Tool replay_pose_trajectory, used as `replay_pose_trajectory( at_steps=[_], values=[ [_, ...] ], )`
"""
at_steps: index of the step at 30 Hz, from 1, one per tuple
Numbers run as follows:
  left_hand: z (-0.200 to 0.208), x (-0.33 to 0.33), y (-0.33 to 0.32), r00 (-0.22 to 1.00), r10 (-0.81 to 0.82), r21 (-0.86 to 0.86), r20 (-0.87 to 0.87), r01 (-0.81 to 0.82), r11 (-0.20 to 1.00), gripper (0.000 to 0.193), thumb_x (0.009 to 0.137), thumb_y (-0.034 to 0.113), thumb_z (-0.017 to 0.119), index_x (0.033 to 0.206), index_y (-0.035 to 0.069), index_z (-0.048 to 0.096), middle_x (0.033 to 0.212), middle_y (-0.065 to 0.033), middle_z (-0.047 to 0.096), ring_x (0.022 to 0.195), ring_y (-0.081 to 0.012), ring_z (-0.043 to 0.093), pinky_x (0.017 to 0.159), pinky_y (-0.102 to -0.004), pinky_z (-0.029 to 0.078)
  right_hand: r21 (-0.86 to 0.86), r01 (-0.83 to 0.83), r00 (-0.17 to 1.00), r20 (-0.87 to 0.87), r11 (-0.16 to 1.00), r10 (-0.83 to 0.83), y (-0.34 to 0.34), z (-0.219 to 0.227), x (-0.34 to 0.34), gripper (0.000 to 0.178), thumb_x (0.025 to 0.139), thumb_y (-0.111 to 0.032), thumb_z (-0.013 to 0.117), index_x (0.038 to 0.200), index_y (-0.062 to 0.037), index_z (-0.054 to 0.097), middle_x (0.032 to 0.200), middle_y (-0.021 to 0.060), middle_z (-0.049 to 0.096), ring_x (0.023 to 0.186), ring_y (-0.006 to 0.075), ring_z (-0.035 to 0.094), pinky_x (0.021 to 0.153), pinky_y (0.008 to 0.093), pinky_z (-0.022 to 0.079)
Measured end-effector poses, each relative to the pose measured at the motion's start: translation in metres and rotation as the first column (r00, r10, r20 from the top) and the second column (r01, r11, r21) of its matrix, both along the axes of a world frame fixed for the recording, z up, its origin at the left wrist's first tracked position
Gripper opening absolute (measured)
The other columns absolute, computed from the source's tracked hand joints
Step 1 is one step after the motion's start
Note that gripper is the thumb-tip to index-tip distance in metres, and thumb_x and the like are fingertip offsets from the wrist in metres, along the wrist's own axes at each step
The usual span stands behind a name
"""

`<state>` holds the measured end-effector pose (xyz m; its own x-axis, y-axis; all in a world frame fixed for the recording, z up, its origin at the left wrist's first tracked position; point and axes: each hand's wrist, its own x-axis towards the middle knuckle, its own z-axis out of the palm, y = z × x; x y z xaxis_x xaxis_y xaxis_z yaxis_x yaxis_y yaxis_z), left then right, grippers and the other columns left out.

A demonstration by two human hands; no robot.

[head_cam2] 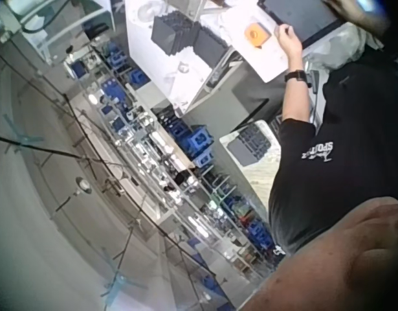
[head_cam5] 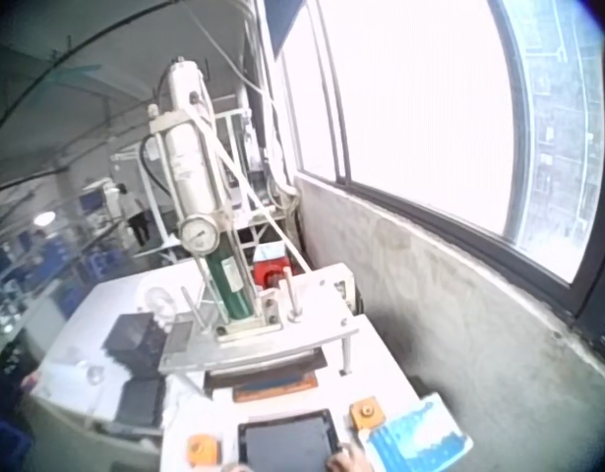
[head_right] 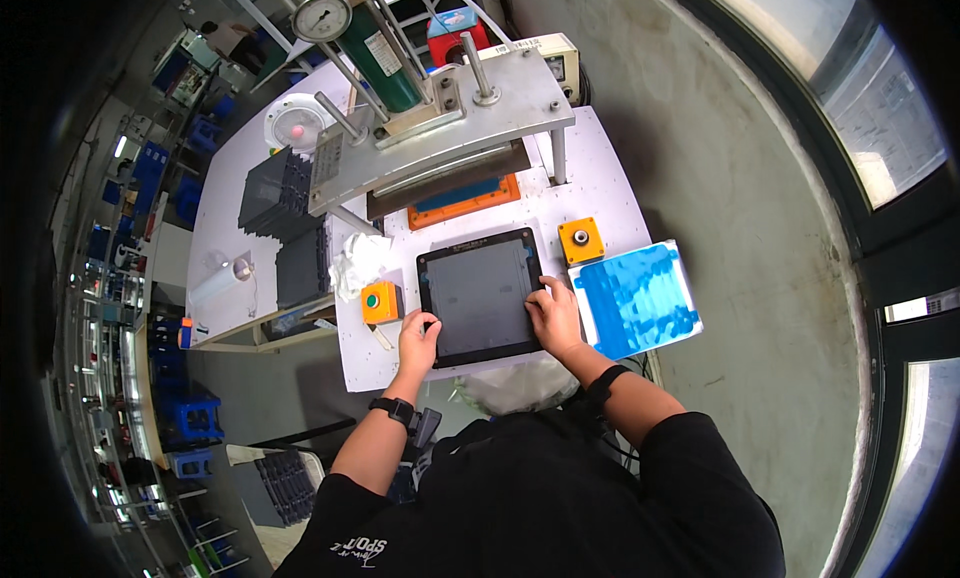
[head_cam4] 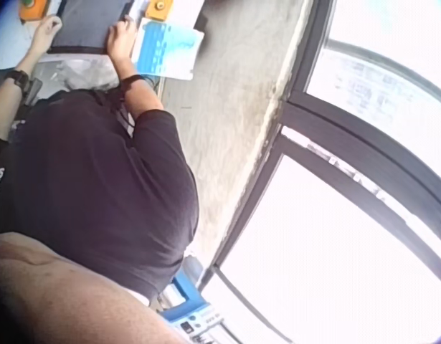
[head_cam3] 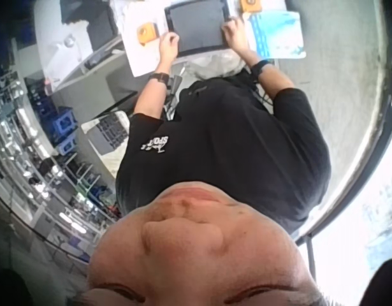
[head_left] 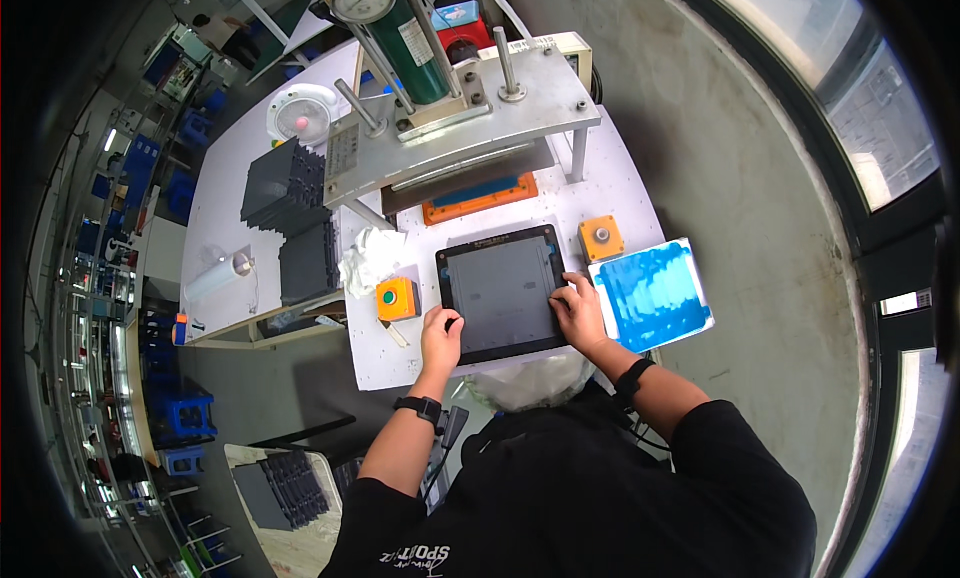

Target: The recorder uses various industrial machines to press, shape, and inspect plastic or rubber components on a factory floor.

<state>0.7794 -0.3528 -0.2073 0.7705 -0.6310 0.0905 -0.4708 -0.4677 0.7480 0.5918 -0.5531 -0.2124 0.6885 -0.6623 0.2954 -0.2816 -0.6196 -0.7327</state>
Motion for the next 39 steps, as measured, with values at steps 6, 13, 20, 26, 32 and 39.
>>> replay_pose_trajectory(
  at_steps=[6,13,20,26,32,39],
  values=[
    [0.000,0.001,-0.004,0.999,0.017,0.063,-0.049,-0.014,0.998,0.011,0.081,0.010,0.067,0.089,0.005,0.062,0.121,-0.0226,0.054,0.114,-0.0376,0.051,0.098,-0.0367,0.039,-0.010,0.012,1.000,-0.012,1.000,-0.012,-0.002,0.001,0.001,0.012,0.076,-0.008,0.067,0.087,-0.0080,0.062,0.120,0.0162,0.053,0.106,0.0359,0.053,0.092,0.0430,0.039],
    [-0.001,0.008,0.000,0.999,-0.033,0.004,-0.043,0.034,0.999,0.012,0.082,0.010,0.064,0.088,0.003,0.057,0.099,-0.0158,0.058,0.095,-0.0318,0.056,0.085,-0.0356,0.045,-0.089,-0.026,0.999,-0.028,0.996,0.024,-0.003,0.002,0.010,0.018,0.076,-0.006,0.066,0.092,-0.0085,0.059,0.120,0.0167,0.053,0.107,0.0364,0.052,0.092,0.0444,0.038],
    [-0.009,-0.001,0.002,0.996,-0.088,-0.052,-0.014,0.087,0.995,0.014,0.082,0.009,0.062,0.092,0.003,0.054,0.090,-0.0155,0.057,0.087,-0.0324,0.056,0.078,-0.0368,0.046,-0.306,-0.216,0.967,-0.197,0.927,0.160,0.010,0.044,0.054,0.047,0.075,-0.024,0.068,0.117,-0.0076,0.056,0.134,0.0189,0.044,0.127,0.0373,0.037,0.106,0.0533,0.026],
    [-0.005,-0.006,0.003,0.997,-0.059,-0.025,-0.041,0.058,0.998,0.016,0.081,0.011,0.064,0.092,0.005,0.054,0.092,-0.0144,0.058,0.093,-0.0346,0.056,0.080,-0.0400,0.046,-0.414,-0.397,0.900,-0.349,0.819,0.260,0.027,0.044,0.090,0.061,0.085,-0.046,0.054,0.136,-0.0149,0.045,0.146,0.0149,0.032,0.135,0.0406,0.025,0.108,0.0602,0.015],
    [-0.004,-0.006,0.002,0.999,-0.024,-0.036,-0.040,0.022,0.999,0.016,0.082,0.018,0.064,0.091,0.007,0.056,0.095,-0.0115,0.058,0.096,-0.0317,0.056,0.080,-0.0389,0.046,-0.328,-0.484,0.774,-0.594,0.811,0.221,0.026,0.012,0.092,0.069,0.089,-0.059,0.036,0.144,-0.0171,0.034,0.151,0.0130,0.026,0.139,0.0406,0.015,0.108,0.0629,0.006],
    [0.001,-0.005,-0.008,0.963,-0.067,0.122,0.261,0.036,0.992,0.011,0.086,0.013,0.055,0.092,0.005,0.058,0.121,-0.0253,0.053,0.113,-0.0393,0.051,0.095,-0.0425,0.042,0.160,-0.483,0.625,-0.625,0.861,0.467,-0.010,0.054,0.115,0.074,0.079,-0.059,0.057,0.135,-0.0119,0.044,0.141,0.0155,0.039,0.132,0.0388,0.032,0.106,0.0578,0.022]
  ],
)
